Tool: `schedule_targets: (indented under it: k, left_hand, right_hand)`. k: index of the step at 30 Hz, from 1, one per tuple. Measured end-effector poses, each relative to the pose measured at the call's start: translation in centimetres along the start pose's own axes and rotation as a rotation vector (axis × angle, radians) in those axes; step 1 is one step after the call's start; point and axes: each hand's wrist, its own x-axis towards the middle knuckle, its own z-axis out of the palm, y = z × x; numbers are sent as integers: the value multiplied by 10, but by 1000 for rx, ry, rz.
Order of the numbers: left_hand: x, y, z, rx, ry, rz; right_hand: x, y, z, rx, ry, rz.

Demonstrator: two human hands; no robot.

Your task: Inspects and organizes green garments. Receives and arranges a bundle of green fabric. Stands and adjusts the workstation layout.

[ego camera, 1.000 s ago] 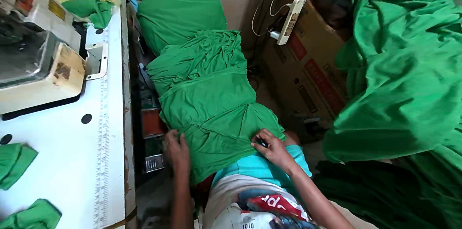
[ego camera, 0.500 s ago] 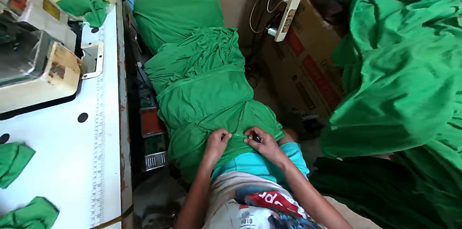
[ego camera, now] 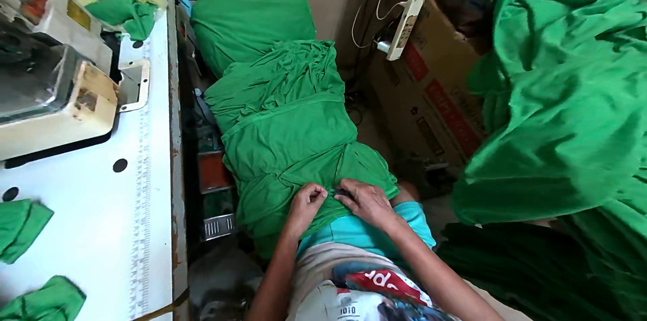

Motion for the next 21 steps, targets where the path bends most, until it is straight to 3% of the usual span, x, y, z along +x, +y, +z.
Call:
schedule_targets:
  k: [8, 13, 15, 19, 21]
  left_hand:
    - [1, 0, 1, 38, -34, 10]
    - [-9, -1, -22, -52, -50, 48]
    - [-22, 1, -48, -44, 48, 7]
    - [-39, 1, -97, 486, 386, -230]
    - [-36, 4, -98, 529, 420, -189]
  right_hand:
    - [5, -5, 8, -74, 43, -2]
    - [-1, 2, -4, 140, -25, 189]
    - [-9, 11, -10, 193, -17, 253]
    - [-23, 33, -5, 134, 124, 183]
    - [-23, 34, -2, 143, 166, 154]
